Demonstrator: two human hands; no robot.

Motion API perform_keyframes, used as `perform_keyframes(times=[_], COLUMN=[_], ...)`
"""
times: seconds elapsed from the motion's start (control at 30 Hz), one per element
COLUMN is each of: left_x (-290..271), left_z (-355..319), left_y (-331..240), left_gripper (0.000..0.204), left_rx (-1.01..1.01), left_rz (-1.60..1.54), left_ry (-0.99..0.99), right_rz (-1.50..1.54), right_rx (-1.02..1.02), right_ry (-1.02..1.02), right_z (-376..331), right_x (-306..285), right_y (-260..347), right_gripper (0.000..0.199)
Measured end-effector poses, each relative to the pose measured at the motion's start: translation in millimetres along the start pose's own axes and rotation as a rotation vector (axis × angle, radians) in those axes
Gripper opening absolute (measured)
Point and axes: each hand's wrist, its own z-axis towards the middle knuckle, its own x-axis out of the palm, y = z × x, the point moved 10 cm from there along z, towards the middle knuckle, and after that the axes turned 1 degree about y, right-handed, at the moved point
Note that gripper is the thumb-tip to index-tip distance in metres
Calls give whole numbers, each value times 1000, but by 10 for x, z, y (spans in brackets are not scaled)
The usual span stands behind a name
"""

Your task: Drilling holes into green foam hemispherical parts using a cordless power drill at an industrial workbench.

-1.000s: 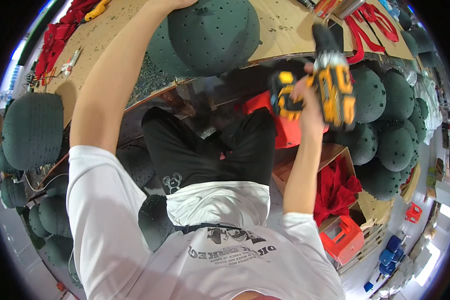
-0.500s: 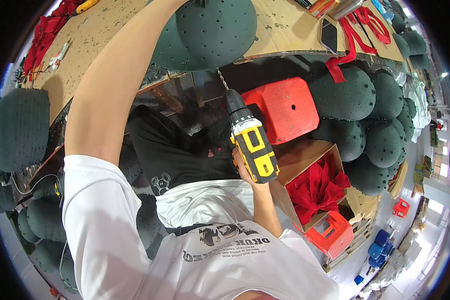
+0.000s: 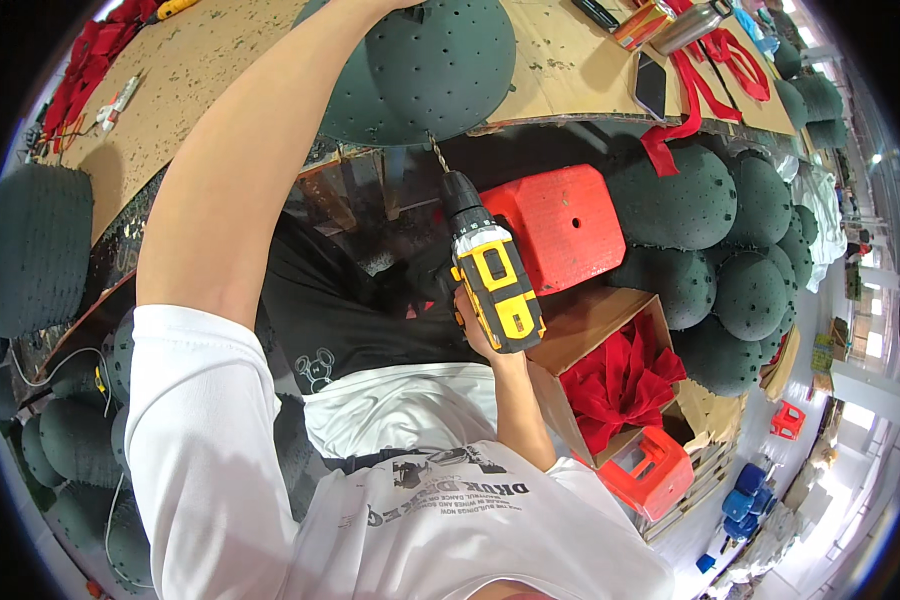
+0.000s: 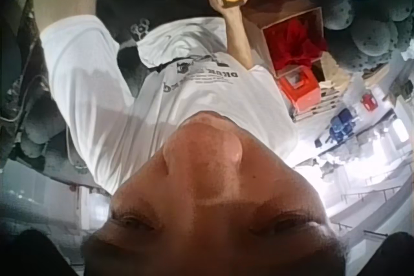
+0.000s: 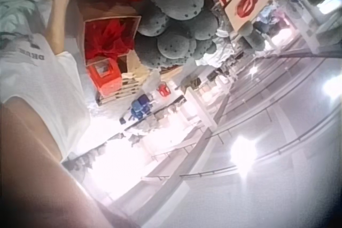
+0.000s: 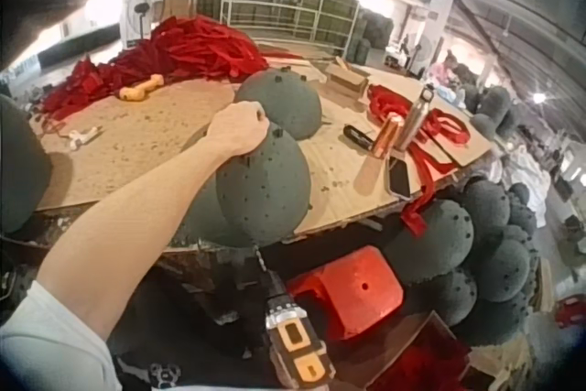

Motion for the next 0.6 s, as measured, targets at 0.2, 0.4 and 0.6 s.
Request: perform_keyframes(times=[0.2,0.4,0.6], left_x=[10,-7,35], left_z=[-1,-15,2], left_y=[-9,-76,17], left_gripper=[37,36,37], left_rx=[5,33,28], left_rz=[17,60,123], left_ry=[2,-28,-28], right_rz=[-25,-19,331], right_rx=[91,-35,239], right_ry=[21,4,-59], right_z=[-9,73,36], right_x=[48,21,75], right_y=[-80,9,-235], right_gripper=[19,35,31])
